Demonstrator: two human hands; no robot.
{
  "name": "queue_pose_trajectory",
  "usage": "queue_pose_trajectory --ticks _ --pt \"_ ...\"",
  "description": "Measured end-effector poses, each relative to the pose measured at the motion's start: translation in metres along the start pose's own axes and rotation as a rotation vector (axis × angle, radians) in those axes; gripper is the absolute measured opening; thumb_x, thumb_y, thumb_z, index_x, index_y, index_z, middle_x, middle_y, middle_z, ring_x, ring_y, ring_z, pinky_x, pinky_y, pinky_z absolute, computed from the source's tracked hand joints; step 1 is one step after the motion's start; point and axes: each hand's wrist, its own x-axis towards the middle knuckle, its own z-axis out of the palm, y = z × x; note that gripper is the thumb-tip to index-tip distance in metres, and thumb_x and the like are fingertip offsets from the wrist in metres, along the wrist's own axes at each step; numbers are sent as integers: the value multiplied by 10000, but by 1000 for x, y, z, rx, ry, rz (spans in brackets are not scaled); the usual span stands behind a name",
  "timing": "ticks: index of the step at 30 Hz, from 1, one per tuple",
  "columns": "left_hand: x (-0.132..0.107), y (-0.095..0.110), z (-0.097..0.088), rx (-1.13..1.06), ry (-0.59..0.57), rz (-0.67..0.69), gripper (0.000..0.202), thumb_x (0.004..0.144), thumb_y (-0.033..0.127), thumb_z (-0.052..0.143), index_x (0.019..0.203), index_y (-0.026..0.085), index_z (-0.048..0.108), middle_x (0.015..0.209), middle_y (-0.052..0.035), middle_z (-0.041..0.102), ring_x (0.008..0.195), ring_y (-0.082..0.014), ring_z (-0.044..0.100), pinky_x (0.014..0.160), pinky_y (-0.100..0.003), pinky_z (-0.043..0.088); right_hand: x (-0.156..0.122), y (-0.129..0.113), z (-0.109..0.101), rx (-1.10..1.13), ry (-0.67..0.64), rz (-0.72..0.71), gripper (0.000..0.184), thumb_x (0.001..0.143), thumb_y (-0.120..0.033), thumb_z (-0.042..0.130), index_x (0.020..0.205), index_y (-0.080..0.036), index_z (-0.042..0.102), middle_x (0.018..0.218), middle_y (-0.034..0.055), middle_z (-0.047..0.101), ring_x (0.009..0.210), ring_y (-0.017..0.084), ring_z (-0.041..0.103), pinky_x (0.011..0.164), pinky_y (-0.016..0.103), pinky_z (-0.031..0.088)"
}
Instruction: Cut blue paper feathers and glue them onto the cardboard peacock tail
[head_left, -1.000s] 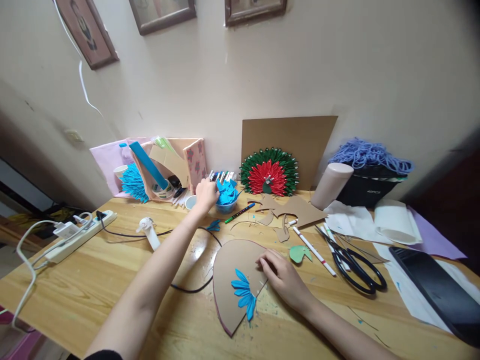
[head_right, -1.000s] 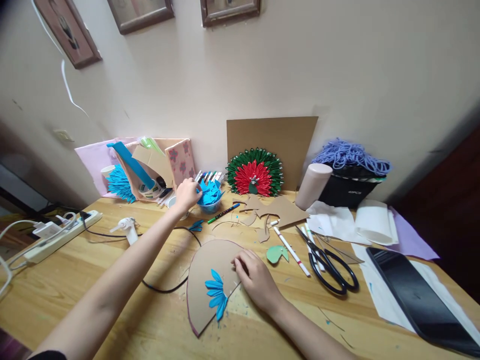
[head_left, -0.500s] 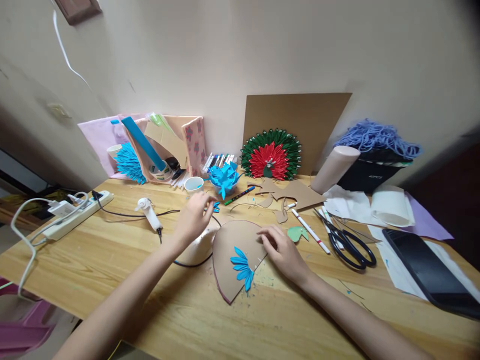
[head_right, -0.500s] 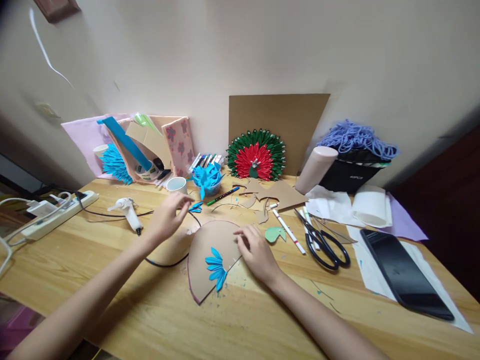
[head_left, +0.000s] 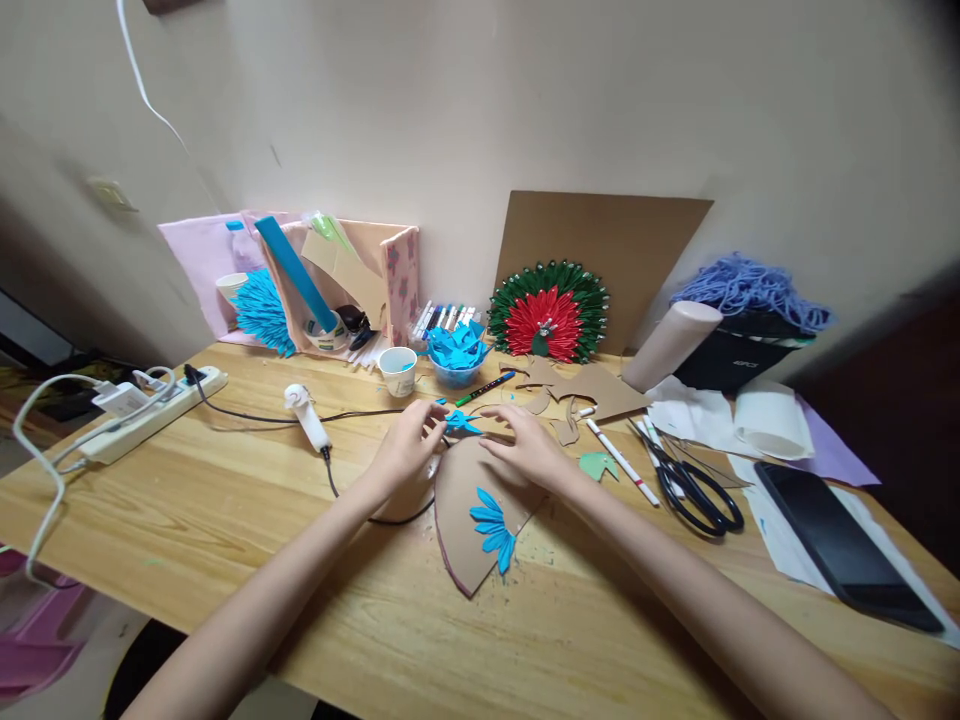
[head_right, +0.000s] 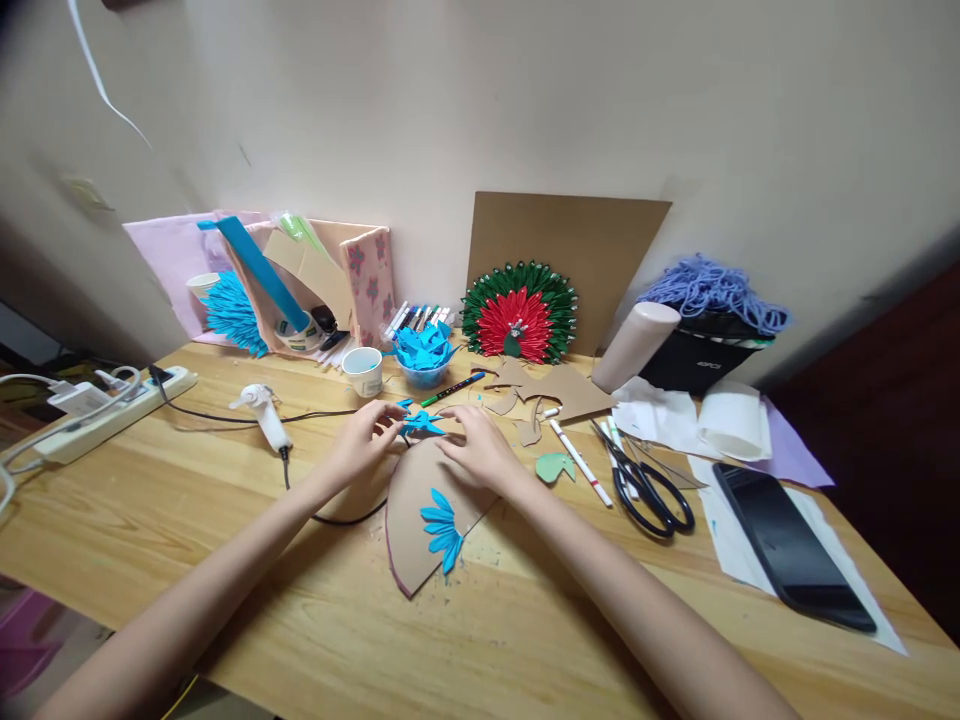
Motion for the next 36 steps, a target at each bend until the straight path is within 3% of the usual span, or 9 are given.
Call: queue_pose_trajectory --ticks 3,7,10,13,17,21,25,29,36 --pt "3 -1 7 -110 14 -8 131 821 195 511 918 158 592 893 -54 653 743 -146 627 690 -283 524 25 -11 22 -19 -46 -24 354 711 -215 681 1058 -182 620 1045 88 655 974 222 590 842 338 454" --pt "8 1 5 -210 54 -45 131 815 198 522 910 150 599 894 -71 663 797 -167 640 738 -307 528 40 -10 36 -31 -33 16 182 726 -86 586 838 -184 691 862 64 707 807 198 638 730 289 465" --pt "8 -2 -7 -262 198 -111 167 837 231 497 946 144 589 967 -97 651 880 -184 635 795 -328 514 52 -6 13 -19 31 30 204 730 -59 543 798 -168 702 802 57 717 741 179 645 701 268 462" --pt "5 -13 -18 -326 308 -199 186 851 247 461 958 142 570 976 -103 646 888 -187 636 813 -339 504 79 -11 -31 -5 113 29 141 756 -183 583 812 -153 708 745 47 710 674 172 630 634 260 458" --pt "-1 -27 -20 -280 283 -254 172 845 220 444 938 155 573 969 -94 645 913 -194 622 834 -352 485 130 -24 -65 54 351 -56 203 708 -249 650 877 -145 694 810 54 706 680 158 611 615 258 451" --pt "-6 -28 -13 -207 224 -239 171 849 203 428 930 157 571 978 -95 630 923 -197 606 817 -348 481 164 -20 -37 -88 321 -59 173 688 -97 580 760 -185 711 773 25 687 712 153 602 655 249 450" --pt "-8 -27 -9 -200 205 -262 173 845 187 419 928 159 568 997 -93 621 922 -194 600 802 -339 483 171 -6 -4 -124 232 -76 182 637 -47 597 632 -189 710 818 25 655 720 142 588 646 232 444" --pt "-9 -28 -8 -198 201 -252 172 837 175 423 925 163 570 998 -86 617 934 -191 593 821 -336 476 169 3 -3 -154 146 -44 167 687 -80 596 718 -182 724 816 20 658 719 129 595 649 212 449" --pt "-9 -28 -5 -197 176 -242 186 817 153 424 929 169 572 962 -77 613 872 -184 597 789 -335 482 172 20 3 -338 -39 171 113 724 -203 683 813 -135 699 795 63 690 779 192 631 661 253 466"
